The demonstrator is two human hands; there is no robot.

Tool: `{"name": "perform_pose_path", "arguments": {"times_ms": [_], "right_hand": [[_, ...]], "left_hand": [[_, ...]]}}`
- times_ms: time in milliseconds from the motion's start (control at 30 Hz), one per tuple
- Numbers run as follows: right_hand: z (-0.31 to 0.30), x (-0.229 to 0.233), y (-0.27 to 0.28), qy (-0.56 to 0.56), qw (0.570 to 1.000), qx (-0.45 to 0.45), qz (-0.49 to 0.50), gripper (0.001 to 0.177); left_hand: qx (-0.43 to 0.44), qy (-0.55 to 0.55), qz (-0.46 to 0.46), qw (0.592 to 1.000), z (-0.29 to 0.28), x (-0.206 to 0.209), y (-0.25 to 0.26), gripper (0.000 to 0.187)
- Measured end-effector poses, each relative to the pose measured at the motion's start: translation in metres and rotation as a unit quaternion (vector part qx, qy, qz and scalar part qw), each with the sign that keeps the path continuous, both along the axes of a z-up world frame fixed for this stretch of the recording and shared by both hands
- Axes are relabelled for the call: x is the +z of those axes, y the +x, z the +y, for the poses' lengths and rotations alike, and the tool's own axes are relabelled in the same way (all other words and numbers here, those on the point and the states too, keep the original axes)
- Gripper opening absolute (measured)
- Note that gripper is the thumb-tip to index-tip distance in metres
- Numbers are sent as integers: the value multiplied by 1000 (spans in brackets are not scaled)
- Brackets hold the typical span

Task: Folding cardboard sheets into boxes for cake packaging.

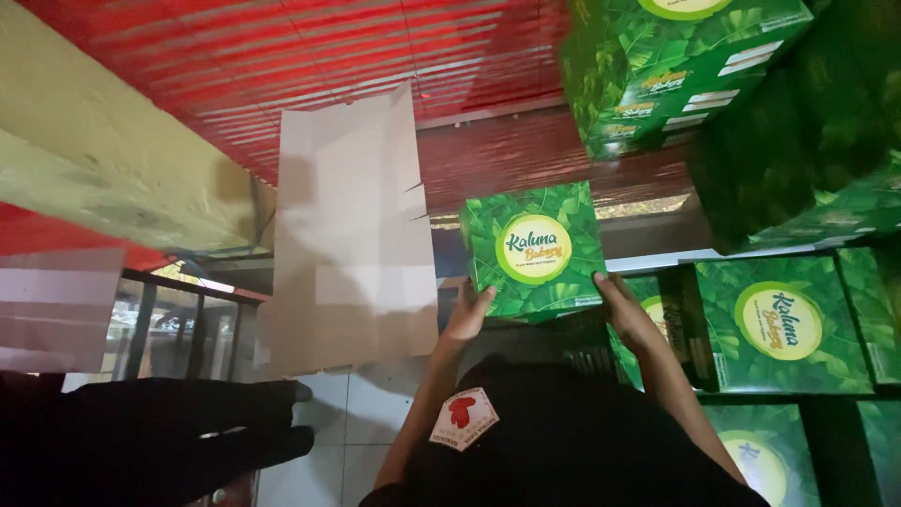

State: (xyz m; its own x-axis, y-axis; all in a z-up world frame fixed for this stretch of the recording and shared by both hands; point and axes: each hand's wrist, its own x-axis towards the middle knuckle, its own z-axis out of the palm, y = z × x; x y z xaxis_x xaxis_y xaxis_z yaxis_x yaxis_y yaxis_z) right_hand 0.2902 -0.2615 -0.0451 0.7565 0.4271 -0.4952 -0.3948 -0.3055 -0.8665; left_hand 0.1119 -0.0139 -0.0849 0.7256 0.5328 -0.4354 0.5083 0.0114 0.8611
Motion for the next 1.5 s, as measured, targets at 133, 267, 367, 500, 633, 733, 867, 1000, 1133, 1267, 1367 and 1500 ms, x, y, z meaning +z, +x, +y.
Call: {"name": "perform_pose_path", "arguments": {"times_ms": [133,267,367,500,633,733,867,1000,1133,1267,1367,1500], "right_hand": [[5,16,-9,60,998,-17,27,91],[14,33,-18,102,994,-26,-11,82],[10,20,-20,102,994,-40,-22,80],[10,-12,-6,107,992,-45,-50,80],[12,-23,-4,120,988,-77,-54,73],[13,-17,-6,103,989,-85,-68,74],[39,78,-44,98,983,-109,-112,68],[47,31,-55,279,943,-181,10,42],[63,20,-67,253,963,-95,8,82],[65,62,-35,173,975,-40,-133,75],[64,165,-24,238,954,-23,-184,80],[66,227,58,300,939,-40,-165,45]], "left_hand": [[52,-71,-172,981,-4,-30,-8,90],[67,-10,-124,990,-15,4,-10,86],[89,11,-70,993,-21,42,-17,95],[97,50,-10,994,-13,24,-22,90],[96,54,-60,992,-10,-1,-22,71],[107,58,-88,989,-12,19,-22,65],[166,-46,-177,969,-12,3,-14,77],[190,-60,-230,953,-30,23,4,86],[200,35,-306,930,-56,8,12,69],[106,-20,-362,926,-51,55,6,91],[71,148,-225,961,-24,141,-18,55],[92,370,2,924,20,70,-35,72]]}}
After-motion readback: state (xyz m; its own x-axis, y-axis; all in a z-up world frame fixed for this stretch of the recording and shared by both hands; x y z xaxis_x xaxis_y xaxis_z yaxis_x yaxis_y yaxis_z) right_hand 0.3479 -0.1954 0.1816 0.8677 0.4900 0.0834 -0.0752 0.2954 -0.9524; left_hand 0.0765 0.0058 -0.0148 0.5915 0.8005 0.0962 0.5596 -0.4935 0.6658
